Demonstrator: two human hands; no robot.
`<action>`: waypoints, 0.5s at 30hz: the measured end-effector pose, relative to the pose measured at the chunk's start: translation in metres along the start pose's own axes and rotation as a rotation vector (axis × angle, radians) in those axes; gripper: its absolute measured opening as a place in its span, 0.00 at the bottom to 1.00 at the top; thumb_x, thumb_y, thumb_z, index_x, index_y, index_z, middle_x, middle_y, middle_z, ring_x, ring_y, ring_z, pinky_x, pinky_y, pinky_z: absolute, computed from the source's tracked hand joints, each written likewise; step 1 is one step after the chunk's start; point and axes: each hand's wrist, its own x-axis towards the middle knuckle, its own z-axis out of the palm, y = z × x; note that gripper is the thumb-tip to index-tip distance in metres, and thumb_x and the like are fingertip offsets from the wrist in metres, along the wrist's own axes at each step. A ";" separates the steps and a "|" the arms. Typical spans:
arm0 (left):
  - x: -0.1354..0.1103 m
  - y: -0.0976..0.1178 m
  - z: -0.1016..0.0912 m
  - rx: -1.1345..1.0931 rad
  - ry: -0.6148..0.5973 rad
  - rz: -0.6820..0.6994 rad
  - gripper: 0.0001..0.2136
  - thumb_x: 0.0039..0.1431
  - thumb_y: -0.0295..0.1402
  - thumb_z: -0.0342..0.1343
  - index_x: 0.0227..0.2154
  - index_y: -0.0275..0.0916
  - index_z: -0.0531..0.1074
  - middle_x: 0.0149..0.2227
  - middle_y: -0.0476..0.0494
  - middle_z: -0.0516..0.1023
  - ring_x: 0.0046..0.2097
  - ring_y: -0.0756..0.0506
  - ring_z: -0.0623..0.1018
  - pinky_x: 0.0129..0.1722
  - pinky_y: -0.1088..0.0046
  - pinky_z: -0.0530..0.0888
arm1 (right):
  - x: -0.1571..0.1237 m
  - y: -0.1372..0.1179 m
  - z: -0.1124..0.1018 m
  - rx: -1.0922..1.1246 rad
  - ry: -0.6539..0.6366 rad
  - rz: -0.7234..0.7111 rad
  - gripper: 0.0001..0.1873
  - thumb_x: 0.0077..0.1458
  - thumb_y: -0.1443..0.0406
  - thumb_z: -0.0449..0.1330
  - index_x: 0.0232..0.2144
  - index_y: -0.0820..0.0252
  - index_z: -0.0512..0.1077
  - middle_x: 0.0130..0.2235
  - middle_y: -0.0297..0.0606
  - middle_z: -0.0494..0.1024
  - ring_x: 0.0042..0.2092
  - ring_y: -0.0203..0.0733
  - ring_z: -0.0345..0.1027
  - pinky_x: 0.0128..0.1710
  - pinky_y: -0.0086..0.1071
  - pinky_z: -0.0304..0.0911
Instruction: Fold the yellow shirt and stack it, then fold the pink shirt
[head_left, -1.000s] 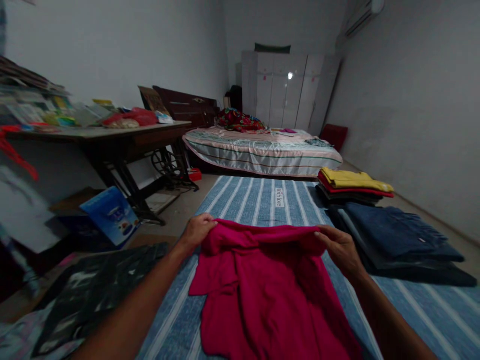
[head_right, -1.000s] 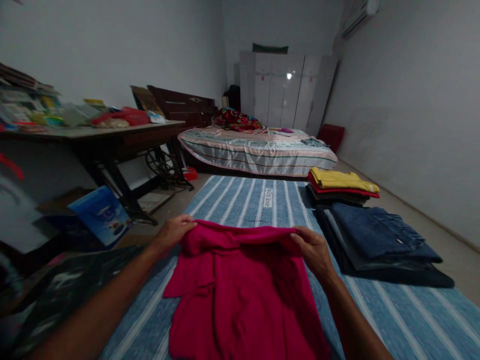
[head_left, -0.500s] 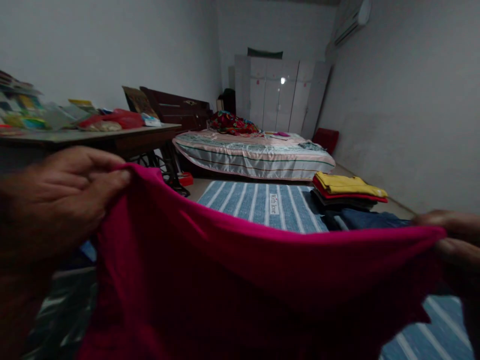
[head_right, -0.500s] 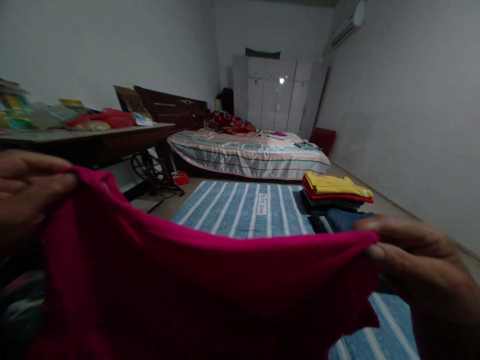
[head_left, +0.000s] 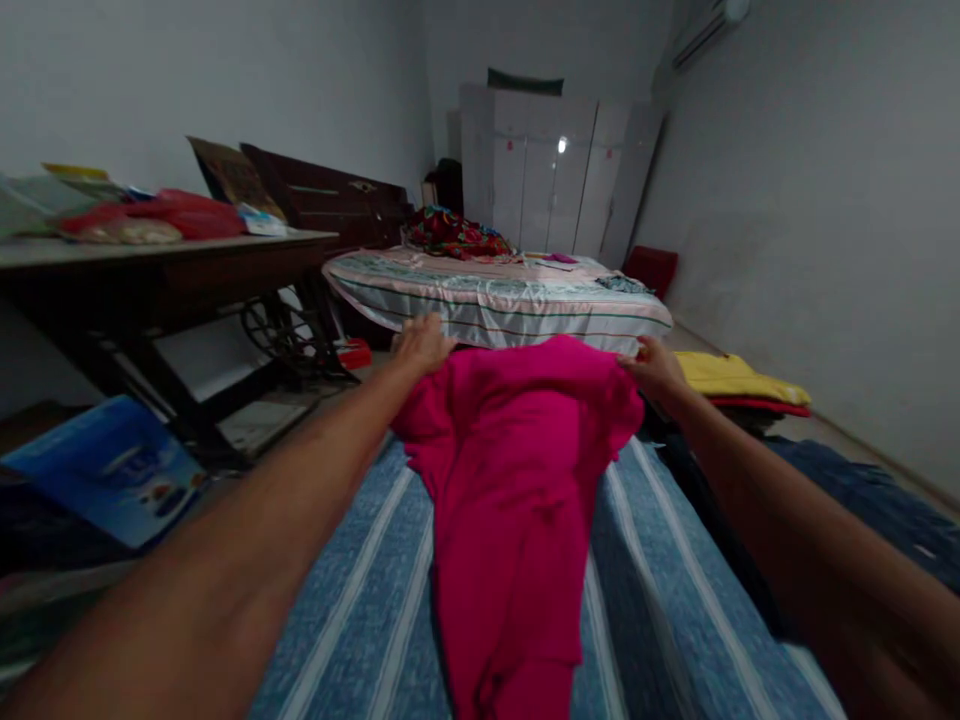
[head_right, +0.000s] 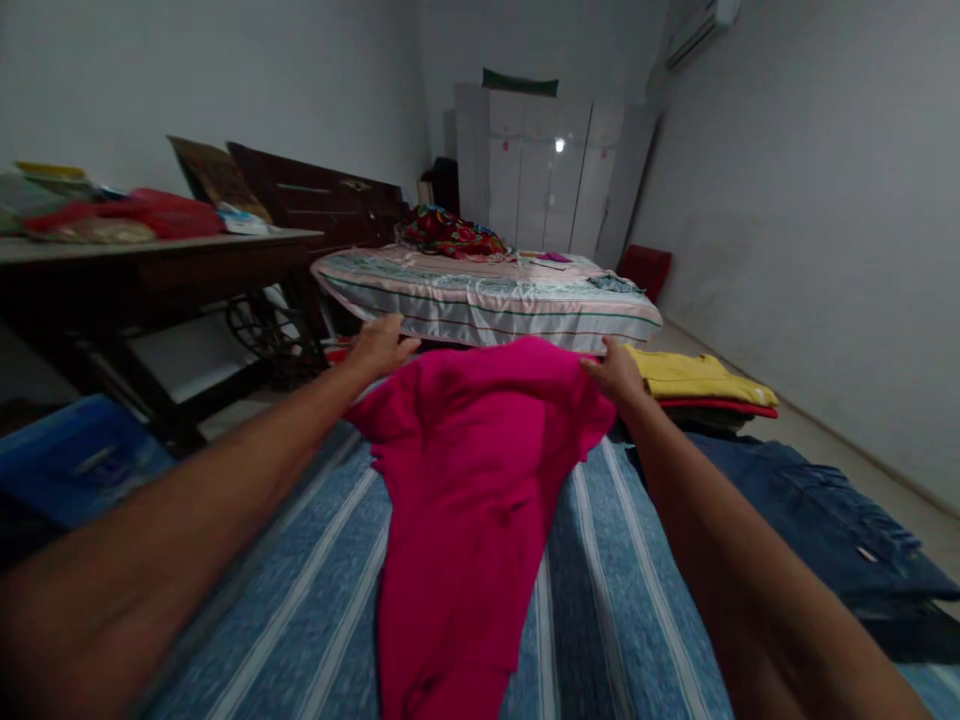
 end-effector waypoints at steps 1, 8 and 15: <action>-0.011 -0.001 0.019 -0.013 -0.067 0.005 0.15 0.57 0.34 0.54 0.45 0.32 0.71 0.50 0.31 0.74 0.53 0.38 0.71 0.50 0.66 0.65 | -0.014 0.009 0.014 -0.052 -0.080 -0.016 0.29 0.48 0.60 0.63 0.53 0.65 0.69 0.43 0.48 0.78 0.45 0.50 0.72 0.43 0.38 0.65; -0.126 -0.039 0.072 -0.111 -0.305 -0.026 0.11 0.45 0.31 0.58 0.12 0.40 0.65 0.17 0.49 0.69 0.26 0.46 0.73 0.27 0.75 0.62 | -0.161 0.035 0.050 -0.079 -0.608 -0.188 0.17 0.57 0.62 0.54 0.45 0.63 0.75 0.36 0.45 0.80 0.37 0.45 0.74 0.34 0.31 0.60; -0.206 -0.049 0.066 -0.683 -0.547 -0.524 0.07 0.44 0.33 0.58 0.18 0.38 0.66 0.16 0.48 0.71 0.18 0.47 0.71 0.17 0.78 0.62 | -0.238 -0.009 0.024 -0.017 -0.774 -0.331 0.16 0.58 0.64 0.51 0.44 0.57 0.75 0.36 0.40 0.81 0.35 0.41 0.74 0.32 0.28 0.56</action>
